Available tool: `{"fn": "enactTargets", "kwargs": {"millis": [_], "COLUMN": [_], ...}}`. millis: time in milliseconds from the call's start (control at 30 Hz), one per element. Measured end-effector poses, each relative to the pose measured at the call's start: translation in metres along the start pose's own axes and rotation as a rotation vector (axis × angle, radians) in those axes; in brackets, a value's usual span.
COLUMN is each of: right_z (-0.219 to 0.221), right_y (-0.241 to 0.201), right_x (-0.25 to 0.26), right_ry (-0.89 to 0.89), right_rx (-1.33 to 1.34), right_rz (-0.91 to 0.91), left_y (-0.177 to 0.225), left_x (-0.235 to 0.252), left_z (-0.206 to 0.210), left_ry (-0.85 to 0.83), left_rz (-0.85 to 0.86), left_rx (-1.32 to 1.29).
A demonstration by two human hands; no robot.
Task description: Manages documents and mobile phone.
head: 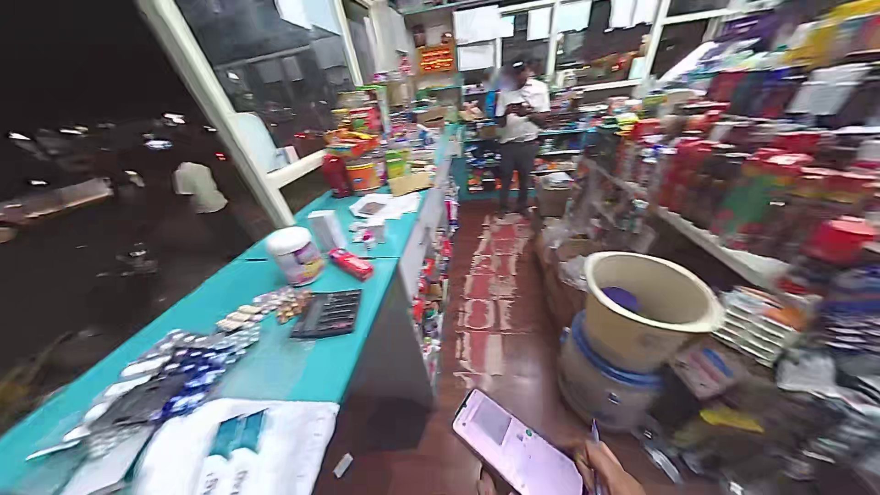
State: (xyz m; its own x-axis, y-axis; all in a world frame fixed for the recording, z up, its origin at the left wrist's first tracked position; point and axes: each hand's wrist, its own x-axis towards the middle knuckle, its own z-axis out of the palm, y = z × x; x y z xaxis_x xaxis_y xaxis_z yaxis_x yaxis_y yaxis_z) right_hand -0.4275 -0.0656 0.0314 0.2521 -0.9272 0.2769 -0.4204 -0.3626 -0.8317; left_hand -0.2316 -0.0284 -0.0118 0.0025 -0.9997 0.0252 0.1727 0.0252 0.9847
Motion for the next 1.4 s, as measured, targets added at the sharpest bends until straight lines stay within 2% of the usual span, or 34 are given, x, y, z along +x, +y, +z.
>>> {"fn": "enactTargets", "kwargs": {"millis": [33,67,100,167,267,367,433,533,667,833,967,1100,1200,1400], "right_z": [-0.021,-0.042,-0.062,-0.103,-0.175,-0.241,-0.288,-0.365,-0.47,-0.62,-0.733,-0.833,-0.913,-1.106], "right_y": [0.013,0.027,0.041,0.057,0.06,0.086,0.109,0.137,0.189,0.24,0.276,0.328,0.368,0.432], "right_x": [-0.026,-0.053,-0.08,-0.129,-0.192,-0.233,-0.26,-0.295,-0.338,-0.374,-0.421,-0.482,-0.528,-0.605], "right_ry": [0.038,0.084,0.136,0.261,0.444,0.706,0.796,0.872,1.076,1.381,1.557,1.673,1.685,1.471], "right_rx": [-0.016,-0.045,-0.067,-0.081,0.063,0.273,0.374,0.558,0.542,0.454,0.383,0.416,0.442,0.506], "right_rz": [0.024,0.049,0.076,0.146,0.329,0.475,0.518,0.484,0.404,0.443,0.46,0.405,0.426,0.425], "left_y": [-0.011,-0.02,-0.02,-0.018,-0.015,-0.022,-0.031,-0.052,-0.082,-0.097,-0.105,-0.136,-0.165,-0.176], "left_x": [-0.001,-0.004,-0.009,-0.018,-0.029,-0.028,-0.032,-0.035,-0.035,-0.032,-0.049,-0.07,-0.087,-0.107], "left_z": [0.041,0.082,0.124,0.201,0.293,0.374,0.435,0.532,0.674,0.87,1.016,1.15,1.251,1.449], "left_ry": [0.046,0.025,0.024,0.023,-0.09,-0.32,-0.477,-0.68,-0.879,-1.093,-1.222,-1.325,-1.335,-1.244], "left_rz": [0.029,0.024,-0.05,-0.203,-0.419,-0.548,-0.603,-0.654,-0.667,-0.717,-0.737,-0.773,-0.824,-0.852], "left_rx": [-0.093,-0.245,-0.385,-0.484,-0.436,-0.397,-0.369,-0.316,-0.309,-0.25,-0.149,-0.106,-0.121,-0.16]}}
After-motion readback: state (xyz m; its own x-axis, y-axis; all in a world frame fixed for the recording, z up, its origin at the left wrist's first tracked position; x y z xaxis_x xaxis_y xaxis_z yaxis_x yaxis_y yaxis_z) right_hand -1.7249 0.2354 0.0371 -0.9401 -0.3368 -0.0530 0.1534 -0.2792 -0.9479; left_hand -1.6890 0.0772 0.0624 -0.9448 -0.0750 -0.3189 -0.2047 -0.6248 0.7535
